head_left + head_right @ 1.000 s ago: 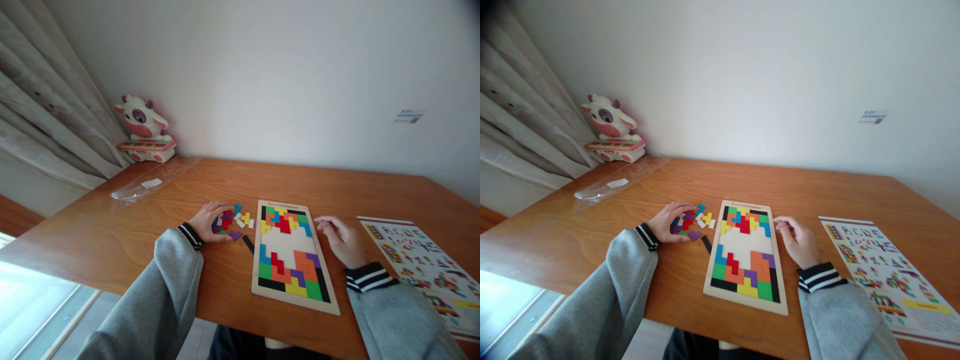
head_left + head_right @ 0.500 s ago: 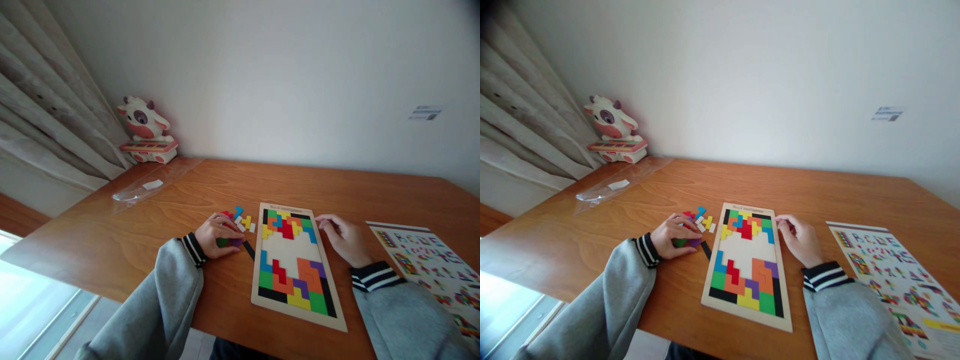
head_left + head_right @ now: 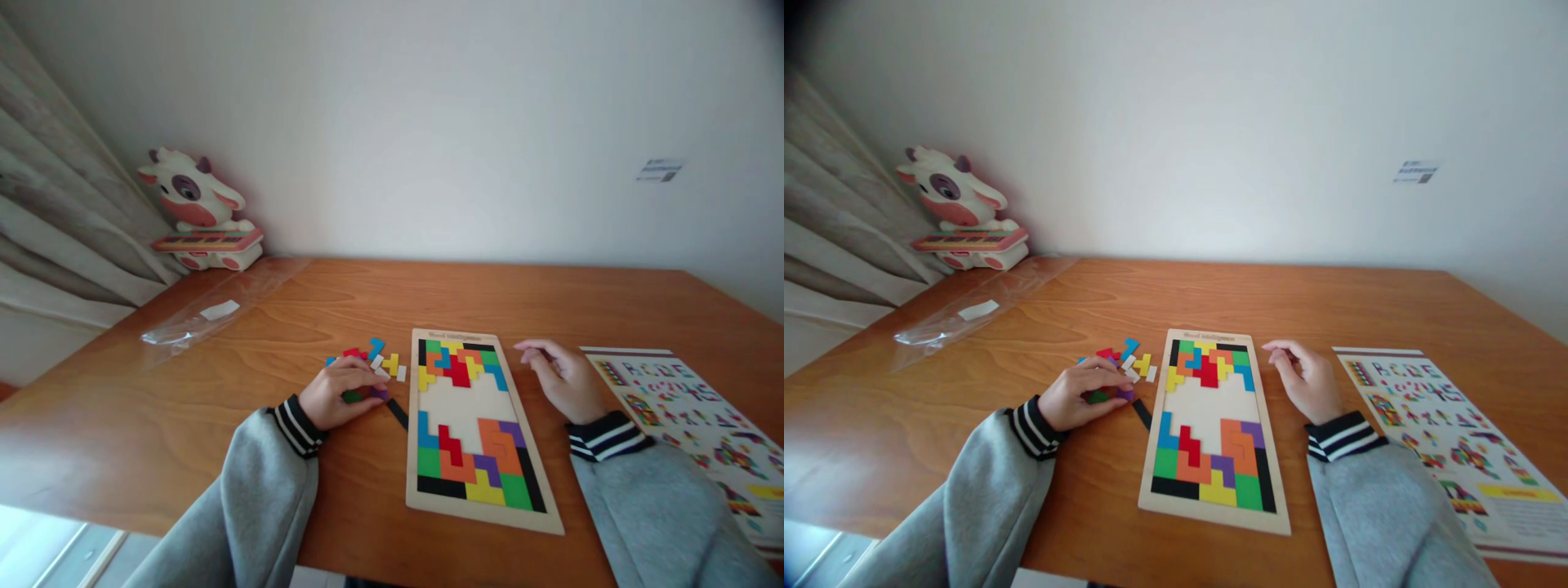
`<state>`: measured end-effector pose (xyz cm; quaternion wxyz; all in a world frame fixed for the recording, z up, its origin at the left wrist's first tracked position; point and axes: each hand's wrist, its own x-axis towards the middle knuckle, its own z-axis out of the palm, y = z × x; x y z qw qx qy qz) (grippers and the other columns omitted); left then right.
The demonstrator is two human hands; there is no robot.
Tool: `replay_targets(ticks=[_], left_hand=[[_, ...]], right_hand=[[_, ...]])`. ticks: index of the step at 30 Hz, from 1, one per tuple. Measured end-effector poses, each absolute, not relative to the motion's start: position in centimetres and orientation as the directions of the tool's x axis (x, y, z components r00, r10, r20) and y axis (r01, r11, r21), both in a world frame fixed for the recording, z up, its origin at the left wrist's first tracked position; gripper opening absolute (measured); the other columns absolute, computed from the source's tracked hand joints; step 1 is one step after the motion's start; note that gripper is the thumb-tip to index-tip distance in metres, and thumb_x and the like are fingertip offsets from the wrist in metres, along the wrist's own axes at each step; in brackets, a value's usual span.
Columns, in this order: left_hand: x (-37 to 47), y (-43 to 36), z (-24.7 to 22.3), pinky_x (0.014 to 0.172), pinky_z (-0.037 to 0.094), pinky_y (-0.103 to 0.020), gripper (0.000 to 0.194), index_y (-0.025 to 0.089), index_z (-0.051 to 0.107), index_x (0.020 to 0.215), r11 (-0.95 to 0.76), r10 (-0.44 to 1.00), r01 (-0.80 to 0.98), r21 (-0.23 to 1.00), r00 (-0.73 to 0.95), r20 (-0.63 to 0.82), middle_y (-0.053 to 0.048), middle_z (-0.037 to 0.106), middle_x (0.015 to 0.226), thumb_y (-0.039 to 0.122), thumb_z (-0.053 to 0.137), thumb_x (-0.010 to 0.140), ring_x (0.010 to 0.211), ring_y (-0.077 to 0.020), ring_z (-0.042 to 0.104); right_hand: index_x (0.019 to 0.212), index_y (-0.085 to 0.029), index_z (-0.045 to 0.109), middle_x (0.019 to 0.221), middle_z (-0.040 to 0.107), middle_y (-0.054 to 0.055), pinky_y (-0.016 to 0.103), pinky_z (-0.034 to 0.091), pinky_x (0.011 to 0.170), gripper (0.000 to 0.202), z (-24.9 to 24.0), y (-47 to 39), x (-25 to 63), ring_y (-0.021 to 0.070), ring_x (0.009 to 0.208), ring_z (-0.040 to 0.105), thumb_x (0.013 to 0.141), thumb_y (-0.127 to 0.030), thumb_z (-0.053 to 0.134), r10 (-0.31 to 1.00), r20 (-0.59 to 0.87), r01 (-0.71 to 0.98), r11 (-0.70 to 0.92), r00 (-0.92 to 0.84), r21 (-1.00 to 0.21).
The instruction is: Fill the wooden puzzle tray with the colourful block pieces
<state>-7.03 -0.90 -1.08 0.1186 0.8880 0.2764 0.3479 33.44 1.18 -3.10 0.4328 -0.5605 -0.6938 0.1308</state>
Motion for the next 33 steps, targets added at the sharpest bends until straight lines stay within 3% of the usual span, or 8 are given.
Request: replay_targets(ticks=[11,16,22,28,33], left_hand=[[-6.7,-1.2,-1.1,0.089,0.056,-0.039,0.021,0.021,0.072,0.109,-0.840,0.542,0.430,0.330,0.673,0.502,-0.007,0.076,0.101,0.022,0.066,0.089,0.095,-0.0211,0.067],[-5.7,-1.6,-1.2,0.085,0.057,-0.034,0.028,0.022,0.071,0.118,-0.866,0.498,0.382,0.323,0.714,0.492,-0.008,0.076,0.097,0.029,0.068,0.091,0.096,-0.0199,0.067],[-6.1,-1.9,-1.4,0.077,0.058,-0.029,0.018,0.022,0.076,0.104,-0.877,0.480,0.369,0.306,0.689,0.543,-0.004,0.076,0.084,0.031,0.073,0.088,0.081,-0.0161,0.068],[-7.2,-4.1,-0.8,0.070,0.060,-0.025,0.016,0.022,0.074,0.105,-0.878,0.476,0.405,0.254,0.688,0.548,-0.003,0.074,0.081,0.024,0.071,0.089,0.077,-0.0141,0.068],[-8.0,-4.9,-0.2,0.074,0.063,-0.026,0.018,0.024,0.071,0.107,-0.870,0.492,0.409,0.277,0.680,0.544,-0.003,0.075,0.083,0.023,0.071,0.089,0.080,-0.0152,0.070]], right_hand=[[0.092,-0.022,0.071,0.079,0.073,0.005,0.030,0.053,0.065,0.026,-2.6,1.2,33.2,0.0200,0.071,0.068,0.092,-0.039,0.051,0.887,0.463,0.696,0.335,-0.004,-0.635],[0.092,-0.023,0.070,0.080,0.074,0.004,0.030,0.053,0.065,0.026,-2.8,1.2,33.2,0.0200,0.071,0.069,0.092,-0.039,0.051,0.879,0.475,0.693,0.361,-0.030,-0.624],[0.094,-0.022,0.070,0.078,0.073,0.004,0.030,0.052,0.060,0.026,-3.0,1.0,33.1,0.0196,0.069,0.068,0.093,-0.039,0.050,0.885,0.463,0.674,0.372,-0.051,-0.638],[0.092,-0.022,0.070,0.079,0.074,0.004,0.030,0.051,0.061,0.025,-2.7,1.0,32.8,0.0192,0.069,0.067,0.093,-0.037,0.050,0.877,0.472,0.632,0.413,-0.084,-0.656],[0.091,-0.021,0.069,0.077,0.073,0.004,0.029,0.049,0.058,0.024,-2.7,1.0,32.6,0.0180,0.066,0.066,0.094,-0.035,0.049,0.875,0.476,0.618,0.422,-0.086,-0.663]])
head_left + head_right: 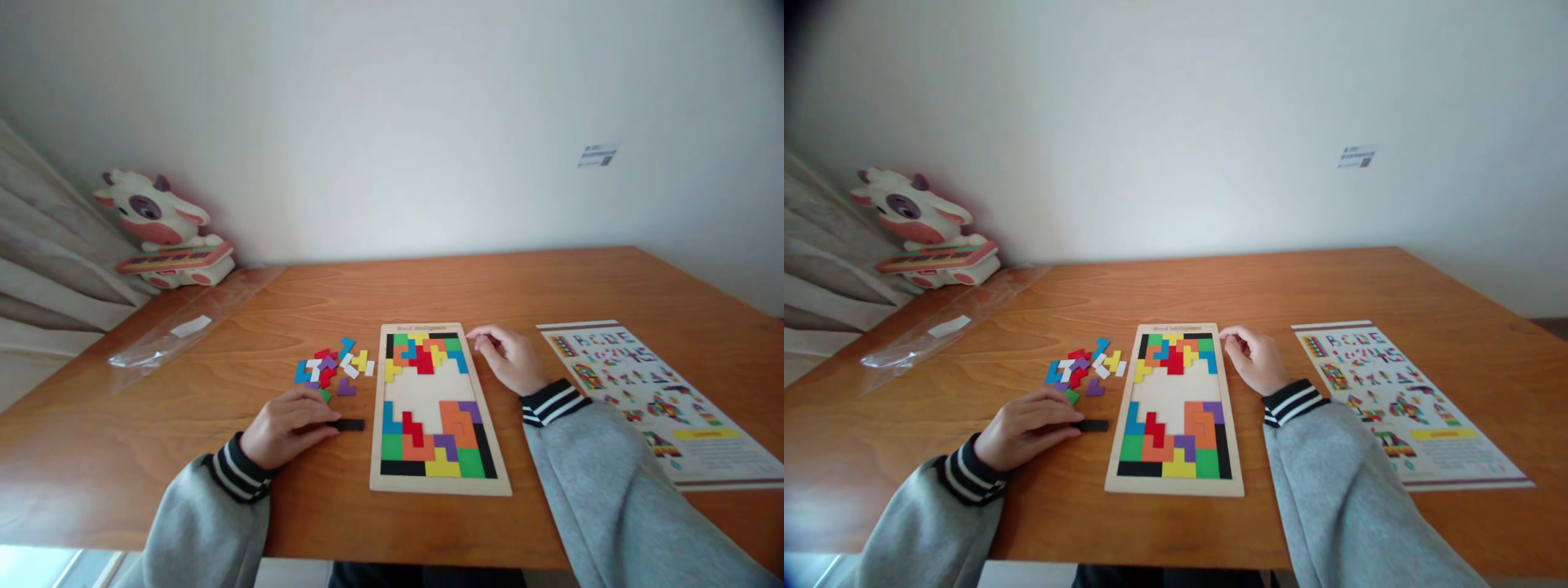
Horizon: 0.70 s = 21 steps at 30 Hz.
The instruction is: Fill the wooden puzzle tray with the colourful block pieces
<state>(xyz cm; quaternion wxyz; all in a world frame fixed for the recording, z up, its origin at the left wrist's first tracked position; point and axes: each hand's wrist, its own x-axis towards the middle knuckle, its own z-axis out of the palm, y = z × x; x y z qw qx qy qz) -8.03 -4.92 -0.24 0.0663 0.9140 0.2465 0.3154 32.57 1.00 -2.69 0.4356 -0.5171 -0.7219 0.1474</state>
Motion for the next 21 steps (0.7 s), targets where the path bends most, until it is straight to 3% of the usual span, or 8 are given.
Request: replay_targets(ticks=[8,15,19,21], left_hand=[[-7.4,-4.5,-0.1,0.067,0.063,-0.021,0.012,0.026,0.072,0.102,-0.818,0.574,0.435,0.375,0.647,0.502,-0.001,0.076,0.086,0.021,0.066,0.092,0.074,-0.0136,0.074],[-2.0,-2.4,1.0,0.066,0.061,-0.020,0.006,0.020,0.074,0.091,-0.747,0.663,0.466,0.474,0.483,0.572,-0.001,0.078,0.082,0.025,0.072,0.088,0.069,-0.0126,0.073],[2.8,-1.4,0.6,0.070,0.062,-0.023,0.006,0.020,0.073,0.087,-0.781,0.620,0.426,0.456,0.437,0.652,-0.002,0.078,0.083,0.026,0.073,0.088,0.073,-0.0140,0.074],[4.3,-1.4,0.2,0.071,0.062,-0.024,0.005,0.020,0.073,0.088,-0.781,0.617,0.410,0.470,0.392,0.682,-0.002,0.078,0.083,0.025,0.073,0.088,0.074,-0.0141,0.074]], right_hand=[[0.089,-0.020,0.070,0.077,0.073,0.004,0.027,0.047,0.058,0.023,-2.6,1.6,32.3,0.0165,0.063,0.064,0.093,-0.031,0.050,0.881,0.455,0.610,0.433,-0.130,-0.664],[0.098,-0.020,0.068,0.085,0.074,0.005,0.028,0.051,0.061,0.021,-2.7,1.3,32.2,0.0167,0.068,0.065,0.095,-0.032,0.051,0.849,0.518,0.594,0.469,-0.100,-0.654],[0.109,-0.020,0.065,0.080,0.070,0.003,0.028,0.052,0.062,0.021,-2.2,-0.1,31.0,0.0148,0.065,0.062,0.096,-0.033,0.053,0.804,0.550,0.529,0.576,-0.226,-0.624],[0.105,-0.021,0.066,0.082,0.068,0.004,0.027,0.053,0.062,0.018,-1.9,-0.8,30.2,0.0142,0.067,0.062,0.096,-0.033,0.056,0.768,0.551,0.474,0.638,-0.327,-0.607]])
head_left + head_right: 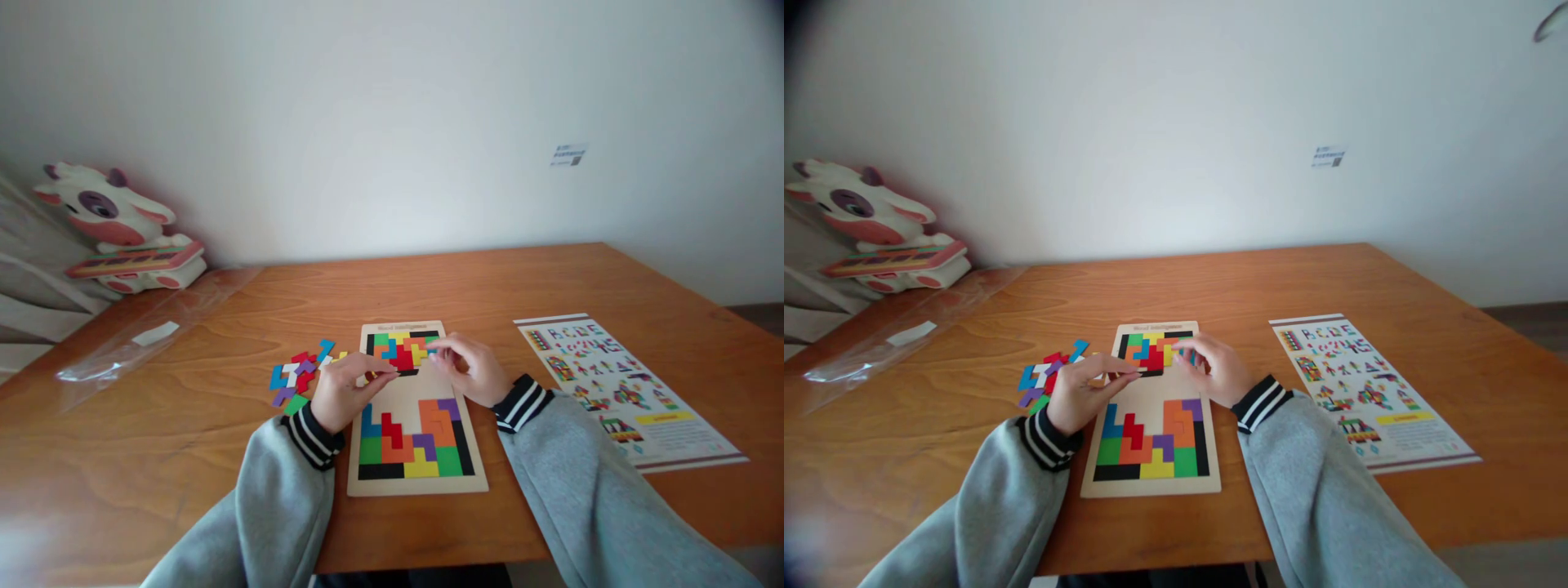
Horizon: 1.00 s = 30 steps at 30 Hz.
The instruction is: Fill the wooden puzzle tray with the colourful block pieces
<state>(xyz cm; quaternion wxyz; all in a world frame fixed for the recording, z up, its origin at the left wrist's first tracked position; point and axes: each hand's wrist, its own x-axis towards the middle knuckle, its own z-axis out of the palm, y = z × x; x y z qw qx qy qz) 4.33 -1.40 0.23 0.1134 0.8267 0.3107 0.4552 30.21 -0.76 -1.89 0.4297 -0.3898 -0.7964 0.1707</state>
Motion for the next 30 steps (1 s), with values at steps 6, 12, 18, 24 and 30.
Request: replay_targets(ticks=[6,12,18,24,30], left_hand=[[5.1,-2.2,-0.4,0.072,0.063,-0.024,0.005,0.020,0.071,0.093,-0.847,0.530,0.317,0.427,0.431,0.730,-0.001,0.078,0.083,0.019,0.072,0.088,0.076,-0.0140,0.075],[5.0,-2.1,-0.5,0.073,0.063,-0.024,0.007,0.020,0.071,0.093,-0.832,0.552,0.328,0.447,0.408,0.727,-0.001,0.077,0.086,0.017,0.072,0.088,0.078,-0.0135,0.074],[5.1,-2.3,-0.5,0.077,0.063,-0.028,0.021,0.020,0.067,0.107,-0.816,0.566,0.376,0.440,0.361,0.741,-0.006,0.075,0.102,0.023,0.073,0.088,0.089,-0.0165,0.073],[4.2,-1.7,-0.8,0.079,0.061,-0.029,0.023,0.021,0.063,0.112,-0.773,0.594,0.499,0.391,0.355,0.722,-0.006,0.068,0.105,0.016,0.066,0.090,0.092,-0.0163,0.069],[3.8,-1.2,-1.0,0.082,0.058,-0.030,0.022,0.022,0.065,0.109,-0.821,0.526,0.492,0.289,0.454,0.719,-0.005,0.067,0.101,0.012,0.064,0.089,0.091,-0.0162,0.066]], right_hand=[[0.095,-0.022,0.069,0.086,0.070,0.005,0.028,0.056,0.069,0.015,-1.3,-1.8,28.6,0.0163,0.078,0.065,0.097,-0.032,0.058,0.664,0.566,0.384,0.746,-0.489,-0.544],[0.097,-0.022,0.069,0.088,0.073,0.005,0.031,0.057,0.075,0.014,-1.2,-1.9,28.6,0.0173,0.079,0.065,0.098,-0.032,0.059,0.643,0.561,0.368,0.763,-0.522,-0.532],[0.101,-0.023,0.070,0.091,0.073,0.005,0.031,0.057,0.073,0.015,-0.9,-1.8,29.7,0.0166,0.079,0.067,0.098,-0.032,0.059,0.689,0.482,0.419,0.718,-0.541,-0.556],[0.100,-0.023,0.073,0.088,0.075,0.005,0.032,0.055,0.073,0.016,-1.2,-1.2,32.2,0.0172,0.078,0.067,0.098,-0.031,0.059,0.709,0.428,0.486,0.700,-0.560,-0.523],[0.095,-0.021,0.076,0.092,0.067,0.006,0.032,0.055,0.077,0.018,-1.9,-1.5,32.0,0.0167,0.083,0.066,0.096,-0.032,0.062,0.693,0.388,0.493,0.712,-0.607,-0.501]])
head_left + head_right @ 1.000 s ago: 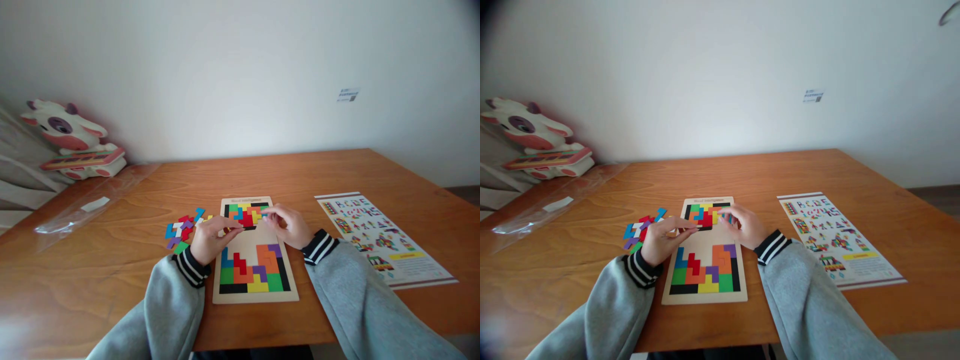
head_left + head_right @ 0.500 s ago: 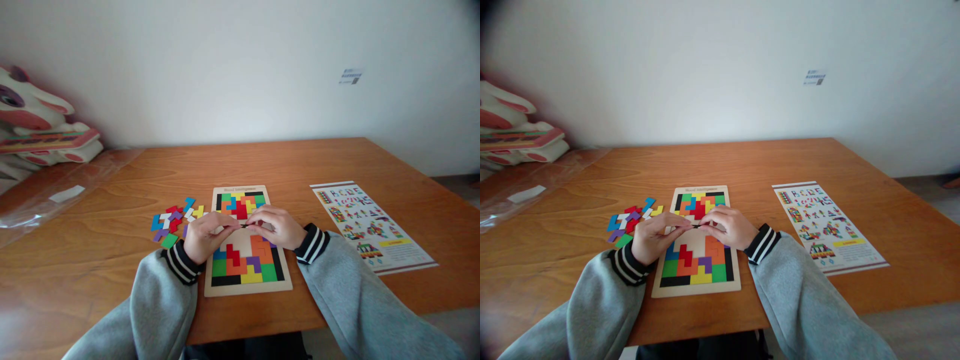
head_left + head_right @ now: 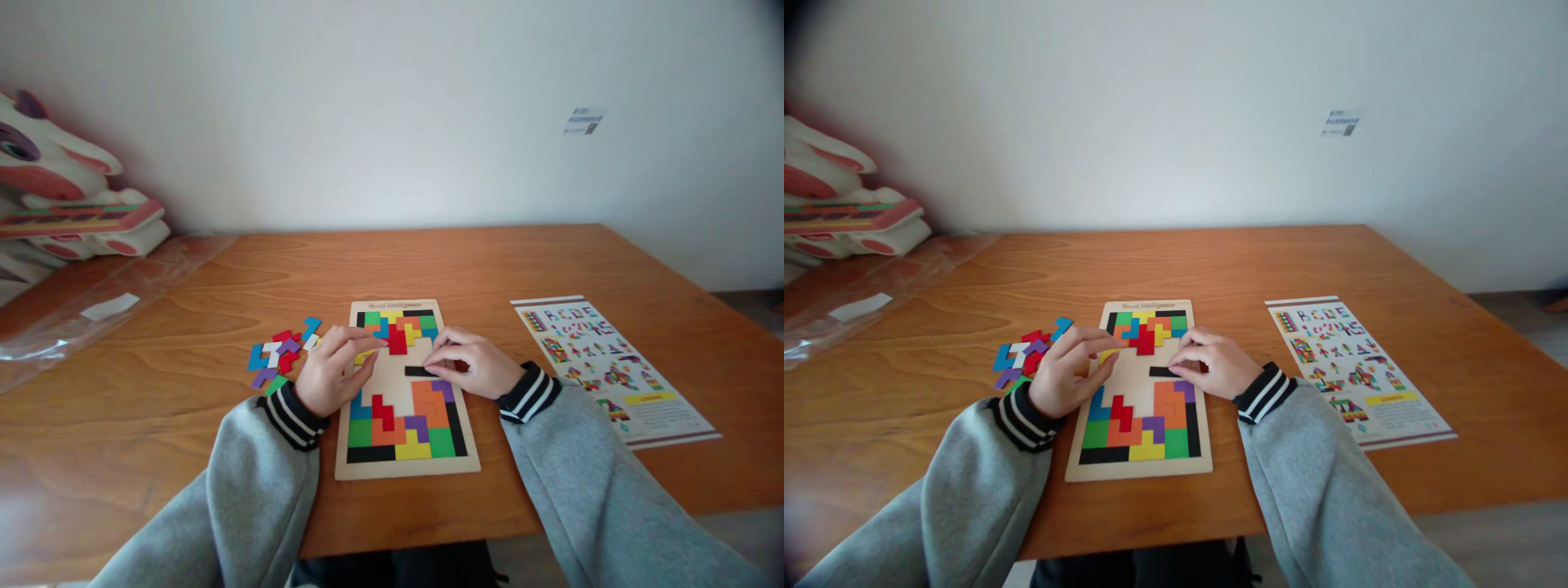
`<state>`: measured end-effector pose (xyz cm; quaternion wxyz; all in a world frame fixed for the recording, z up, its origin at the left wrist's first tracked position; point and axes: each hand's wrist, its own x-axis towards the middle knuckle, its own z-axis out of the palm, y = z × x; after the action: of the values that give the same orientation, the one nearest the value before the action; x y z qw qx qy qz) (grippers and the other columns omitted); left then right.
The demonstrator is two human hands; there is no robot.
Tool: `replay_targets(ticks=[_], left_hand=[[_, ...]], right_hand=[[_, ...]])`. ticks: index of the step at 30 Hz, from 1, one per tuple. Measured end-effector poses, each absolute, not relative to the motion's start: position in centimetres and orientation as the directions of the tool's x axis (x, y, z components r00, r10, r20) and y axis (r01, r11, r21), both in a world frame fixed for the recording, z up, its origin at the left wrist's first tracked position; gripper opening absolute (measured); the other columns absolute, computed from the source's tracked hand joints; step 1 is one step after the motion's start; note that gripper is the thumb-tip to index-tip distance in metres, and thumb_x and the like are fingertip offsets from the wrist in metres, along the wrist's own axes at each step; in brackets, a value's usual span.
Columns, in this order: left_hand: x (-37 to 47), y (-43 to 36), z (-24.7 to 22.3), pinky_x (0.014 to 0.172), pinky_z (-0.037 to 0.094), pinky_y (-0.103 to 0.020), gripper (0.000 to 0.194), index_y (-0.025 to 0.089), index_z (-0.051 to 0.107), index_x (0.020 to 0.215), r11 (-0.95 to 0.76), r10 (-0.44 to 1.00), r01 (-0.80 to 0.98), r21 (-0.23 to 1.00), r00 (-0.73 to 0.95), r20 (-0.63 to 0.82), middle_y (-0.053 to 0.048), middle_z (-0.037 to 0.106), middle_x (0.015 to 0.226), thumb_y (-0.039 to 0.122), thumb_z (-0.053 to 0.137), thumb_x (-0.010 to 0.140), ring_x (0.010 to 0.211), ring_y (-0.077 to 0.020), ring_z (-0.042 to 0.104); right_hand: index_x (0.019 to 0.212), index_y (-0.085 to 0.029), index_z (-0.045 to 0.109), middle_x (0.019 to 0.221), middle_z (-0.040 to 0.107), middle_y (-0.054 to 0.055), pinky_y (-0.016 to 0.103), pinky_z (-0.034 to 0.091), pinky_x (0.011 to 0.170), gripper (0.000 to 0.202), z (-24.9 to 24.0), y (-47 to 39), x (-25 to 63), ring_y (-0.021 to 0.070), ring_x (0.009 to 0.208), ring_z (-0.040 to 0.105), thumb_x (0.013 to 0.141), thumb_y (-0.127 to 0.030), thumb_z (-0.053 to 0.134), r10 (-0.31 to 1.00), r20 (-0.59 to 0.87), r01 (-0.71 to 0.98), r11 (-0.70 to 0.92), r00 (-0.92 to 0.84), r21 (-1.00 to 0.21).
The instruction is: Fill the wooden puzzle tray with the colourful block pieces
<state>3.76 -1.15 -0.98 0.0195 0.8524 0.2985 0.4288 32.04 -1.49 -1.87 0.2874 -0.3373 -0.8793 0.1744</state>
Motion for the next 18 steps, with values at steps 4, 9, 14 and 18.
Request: replay_targets(ticks=[4,9,14,18], left_hand=[[3.7,-1.1,-0.9,0.083,0.059,-0.032,0.023,0.022,0.064,0.111,-0.810,0.533,0.516,0.279,0.452,0.715,-0.006,0.066,0.104,0.012,0.064,0.090,0.094,-0.0173,0.065],[3.7,-1.0,-1.1,0.083,0.059,-0.031,0.021,0.022,0.064,0.110,-0.816,0.525,0.508,0.275,0.452,0.722,-0.006,0.066,0.104,0.013,0.062,0.091,0.093,-0.0171,0.066],[2.6,-0.5,-1.0,0.079,0.057,-0.031,0.025,0.023,0.064,0.112,-0.832,0.458,0.526,0.175,0.474,0.752,-0.006,0.066,0.102,0.010,0.061,0.090,0.089,-0.0171,0.065],[-1.0,0.5,-0.5,0.079,0.056,-0.032,0.029,0.023,0.064,0.113,-0.797,0.430,0.598,0.088,0.459,0.777,-0.006,0.068,0.101,0.010,0.064,0.087,0.087,-0.0181,0.065]], right_hand=[[0.097,-0.023,0.077,0.092,0.065,0.006,0.034,0.054,0.077,0.017,-1.8,-1.8,32.4,0.0176,0.083,0.063,0.095,-0.031,0.062,0.696,0.362,0.511,0.709,-0.621,-0.486],[0.102,-0.026,0.078,0.093,0.064,0.006,0.036,0.052,0.081,0.017,-1.3,-2.0,33.1,0.0194,0.088,0.061,0.093,-0.026,0.063,0.695,0.330,0.491,0.699,-0.639,-0.520],[0.099,-0.023,0.078,0.094,0.063,0.007,0.036,0.051,0.082,0.018,-1.0,-2.1,32.9,0.0196,0.089,0.062,0.093,-0.029,0.063,0.722,0.300,0.493,0.661,-0.624,-0.565],[0.093,-0.020,0.077,0.090,0.063,0.006,0.032,0.051,0.078,0.023,-1.2,-2.1,32.7,0.0171,0.084,0.062,0.095,-0.035,0.060,0.755,0.287,0.504,0.621,-0.589,-0.600]])
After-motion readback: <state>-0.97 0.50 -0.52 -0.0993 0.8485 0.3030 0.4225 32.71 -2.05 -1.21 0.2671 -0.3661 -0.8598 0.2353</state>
